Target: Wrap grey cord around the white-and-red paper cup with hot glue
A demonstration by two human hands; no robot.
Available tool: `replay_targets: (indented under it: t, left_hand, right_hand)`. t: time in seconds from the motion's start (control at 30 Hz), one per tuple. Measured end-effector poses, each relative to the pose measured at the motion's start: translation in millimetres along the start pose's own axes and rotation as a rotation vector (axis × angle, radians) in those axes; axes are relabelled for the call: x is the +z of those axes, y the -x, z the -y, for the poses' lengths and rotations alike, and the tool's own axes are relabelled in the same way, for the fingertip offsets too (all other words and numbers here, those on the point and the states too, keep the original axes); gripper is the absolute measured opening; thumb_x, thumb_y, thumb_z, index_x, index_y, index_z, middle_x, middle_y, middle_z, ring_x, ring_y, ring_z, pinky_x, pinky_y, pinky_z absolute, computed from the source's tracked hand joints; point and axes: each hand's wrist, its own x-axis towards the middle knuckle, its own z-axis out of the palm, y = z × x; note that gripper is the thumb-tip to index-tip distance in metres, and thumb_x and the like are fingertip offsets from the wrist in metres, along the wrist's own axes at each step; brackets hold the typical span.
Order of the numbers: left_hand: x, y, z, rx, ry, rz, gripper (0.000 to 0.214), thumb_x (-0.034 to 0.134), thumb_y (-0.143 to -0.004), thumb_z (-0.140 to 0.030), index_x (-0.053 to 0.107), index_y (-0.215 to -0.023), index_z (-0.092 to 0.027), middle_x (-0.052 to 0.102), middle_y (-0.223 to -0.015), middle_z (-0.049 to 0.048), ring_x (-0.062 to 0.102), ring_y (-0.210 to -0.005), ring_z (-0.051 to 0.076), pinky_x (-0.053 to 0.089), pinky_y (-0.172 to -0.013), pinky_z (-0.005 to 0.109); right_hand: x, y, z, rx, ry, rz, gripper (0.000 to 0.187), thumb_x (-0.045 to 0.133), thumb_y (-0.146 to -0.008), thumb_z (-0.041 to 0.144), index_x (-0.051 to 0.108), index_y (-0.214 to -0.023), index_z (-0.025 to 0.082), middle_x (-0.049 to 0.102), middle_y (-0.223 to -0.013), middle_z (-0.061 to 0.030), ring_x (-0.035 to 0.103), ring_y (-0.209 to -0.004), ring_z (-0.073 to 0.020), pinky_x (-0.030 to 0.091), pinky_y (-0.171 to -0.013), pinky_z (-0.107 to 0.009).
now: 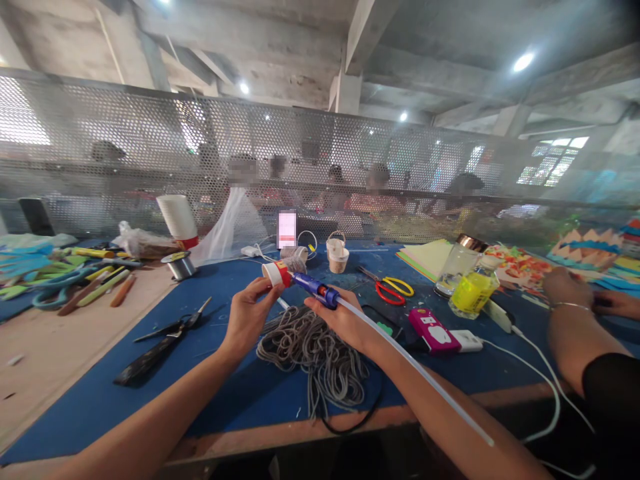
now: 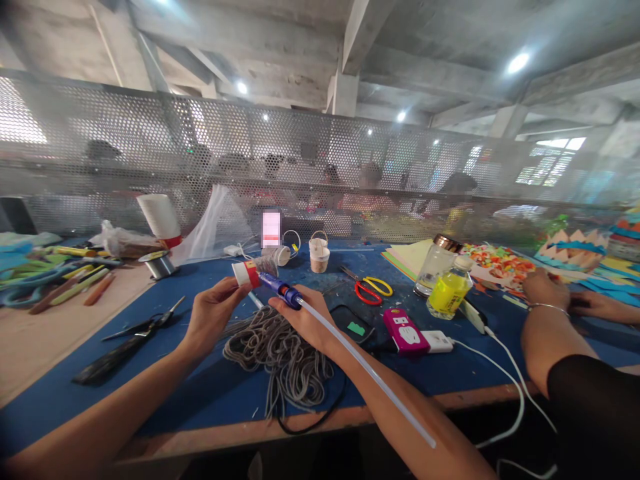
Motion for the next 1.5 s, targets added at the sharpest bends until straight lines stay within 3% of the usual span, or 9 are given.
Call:
replay_targets:
  t: [0.6,0.77,1.07,1.23,1.5]
  left_hand:
    - [-0.8,-1,3,0.026,-0.048,0.001,0.029,0.065,-0.083,-0.039,0.075,-0.101,-0.019,0.07,-0.099,0.0048,0.061,-0.091,0.021,0.044,-0.083,0.027]
    - [0.5,0,-1,-0.053,0.045,0.042,0.035,0.066,-0.081,-0.041,0.074,-0.105,-0.017,0.073,-0.1,0.0059,0.062,-0.092,0.022,0.045,-0.084,0.029]
    - [4.2,7,-9,-0.267,0.255,0.199,0.036,0.07,-0.079,-0.04,0.073,-0.107,-0.018,0.076,-0.089,0.004,0.065,-0.077,0.02,0.05,-0.069,0.027]
    - [4.6,7,-9,-0.281,0.249,0.226,0.033,0.071,-0.077,-0.04,0.075,-0.101,-0.017,0.076,-0.089,0.0058,0.066,-0.076,0.022,0.052,-0.067,0.03]
    - [3.8,5,-10,-0.284,0.218,0.245,0.03,0.071,-0.077,-0.039,0.076,-0.097,-0.017,0.076,-0.087,0.0051,0.067,-0.075,0.021,0.052,-0.064,0.028]
  right_hand:
    - [3,-1,-2,-0.016,-0.023,-0.032,0.038,0.06,-0.082,0.054,0.054,-0.067,0.019,0.047,-0.058,0.0039,0.041,-0.057,-0.0112,0.036,-0.055,-0.024]
    - [3,-3,-5,-0.051,-0.068,-0.063,0.031,0.062,-0.082,0.049,0.057,-0.074,0.019,0.054,-0.068,0.0015,0.047,-0.064,-0.0126,0.041,-0.062,-0.025]
    - [7,-8,-19,-0.157,0.008,-0.244,0.025,0.072,-0.077,0.039,0.055,-0.083,0.02,0.057,-0.088,-0.0024,0.055,-0.084,-0.0164,0.046,-0.08,-0.029]
    - [9,-10,-22,-0.078,-0.11,-0.295,0.023,0.068,-0.081,0.039,0.056,-0.086,0.02,0.061,-0.081,-0.0003,0.055,-0.071,-0.0133,0.047,-0.074,-0.028]
    - [5,-13,-17,-0.042,-0.144,-0.317,0.028,0.068,-0.079,0.042,0.065,-0.09,0.017,0.068,-0.083,-0.0037,0.061,-0.074,-0.0161,0.049,-0.075,-0.029]
